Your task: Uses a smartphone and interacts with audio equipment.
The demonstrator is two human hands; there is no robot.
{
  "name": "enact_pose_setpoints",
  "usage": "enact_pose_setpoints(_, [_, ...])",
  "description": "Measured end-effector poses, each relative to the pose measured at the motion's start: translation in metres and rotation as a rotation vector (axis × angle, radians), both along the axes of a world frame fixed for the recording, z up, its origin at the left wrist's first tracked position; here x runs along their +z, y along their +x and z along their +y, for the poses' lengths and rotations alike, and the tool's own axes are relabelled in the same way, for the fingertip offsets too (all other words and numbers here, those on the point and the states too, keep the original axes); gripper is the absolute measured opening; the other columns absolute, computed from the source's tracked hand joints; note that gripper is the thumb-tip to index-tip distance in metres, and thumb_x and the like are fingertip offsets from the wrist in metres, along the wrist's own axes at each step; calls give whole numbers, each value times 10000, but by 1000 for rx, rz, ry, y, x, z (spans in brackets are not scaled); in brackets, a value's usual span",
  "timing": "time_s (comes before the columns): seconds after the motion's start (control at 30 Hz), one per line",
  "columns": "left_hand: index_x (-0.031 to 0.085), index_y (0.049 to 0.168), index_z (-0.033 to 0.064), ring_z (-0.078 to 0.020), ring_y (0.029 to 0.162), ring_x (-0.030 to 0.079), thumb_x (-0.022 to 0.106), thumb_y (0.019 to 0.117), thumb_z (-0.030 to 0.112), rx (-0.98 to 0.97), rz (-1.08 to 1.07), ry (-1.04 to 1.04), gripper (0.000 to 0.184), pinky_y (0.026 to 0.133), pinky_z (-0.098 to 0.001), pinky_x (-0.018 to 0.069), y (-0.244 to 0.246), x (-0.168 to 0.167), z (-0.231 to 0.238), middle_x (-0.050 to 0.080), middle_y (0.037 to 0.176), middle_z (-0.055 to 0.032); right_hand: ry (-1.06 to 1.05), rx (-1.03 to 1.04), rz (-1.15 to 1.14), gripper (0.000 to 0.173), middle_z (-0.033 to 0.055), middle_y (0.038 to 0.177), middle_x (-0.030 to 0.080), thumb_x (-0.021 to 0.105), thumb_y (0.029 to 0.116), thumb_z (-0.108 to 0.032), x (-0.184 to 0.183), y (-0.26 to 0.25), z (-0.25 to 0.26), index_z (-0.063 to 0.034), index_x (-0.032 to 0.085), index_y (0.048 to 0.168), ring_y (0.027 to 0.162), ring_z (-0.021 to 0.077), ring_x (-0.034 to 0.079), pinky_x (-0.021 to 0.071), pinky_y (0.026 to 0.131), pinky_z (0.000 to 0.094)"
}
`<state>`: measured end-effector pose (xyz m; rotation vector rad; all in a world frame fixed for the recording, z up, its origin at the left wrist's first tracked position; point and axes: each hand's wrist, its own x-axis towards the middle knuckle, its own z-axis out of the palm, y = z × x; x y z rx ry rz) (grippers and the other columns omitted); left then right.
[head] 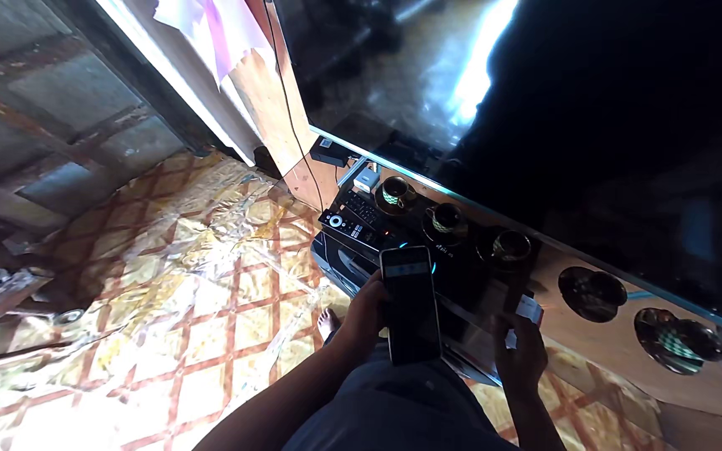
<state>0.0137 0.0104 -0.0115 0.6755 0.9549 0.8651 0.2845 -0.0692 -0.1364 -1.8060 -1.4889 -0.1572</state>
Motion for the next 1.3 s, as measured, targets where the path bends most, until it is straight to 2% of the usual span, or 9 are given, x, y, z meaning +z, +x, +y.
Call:
enact_pose_setpoints(0.17, [488,1339,74,-115,943,685,302,982,91,7,-47,18,402,797,-318,588,-2,0,1,676,1084,-39,12,-2,-11,407,146,851,701,520,1000,-344,0,0,1,1,735,980,785,285,676,552,736,429])
enact_pose_setpoints(0.3, [502,1323,74,-103,913,700,221,1089,179,40,-19,0,380,801,-307,594,1,9,-1,700,1016,-19,9,-3,-11,403,155,856,703,516,997,-331,0,0,1,5,738,976,788,288,679,554,735,429])
enact_pose_setpoints(0.5, [567,1201,66,-117,884,705,243,1121,248,75,43,-55,380,781,-313,596,4,13,1,707,950,-31,8,9,-10,387,172,865,704,530,993,-311,-3,2,0,17,735,976,792,307,683,560,733,448])
enact_pose_setpoints(0.67, [594,1209,56,-146,900,714,293,1121,295,62,50,-50,394,792,-336,604,4,4,4,719,978,-65,4,2,-12,409,165,864,705,518,994,-336,-2,1,0,10,736,970,797,308,681,554,735,446])
enact_pose_setpoints(0.83, [603,1187,54,-128,869,715,296,1121,270,79,43,-37,381,779,-319,604,6,6,4,722,945,-51,5,2,-26,399,166,861,705,516,995,-324,-1,1,1,8,737,969,794,315,682,554,735,447])
enact_pose_setpoints(1.3, [584,1231,55,-138,906,708,303,1121,285,47,70,-25,380,803,-331,599,6,5,4,712,990,-64,18,10,-24,403,160,853,701,510,995,-330,-2,1,0,4,733,963,783,296,676,547,726,433])
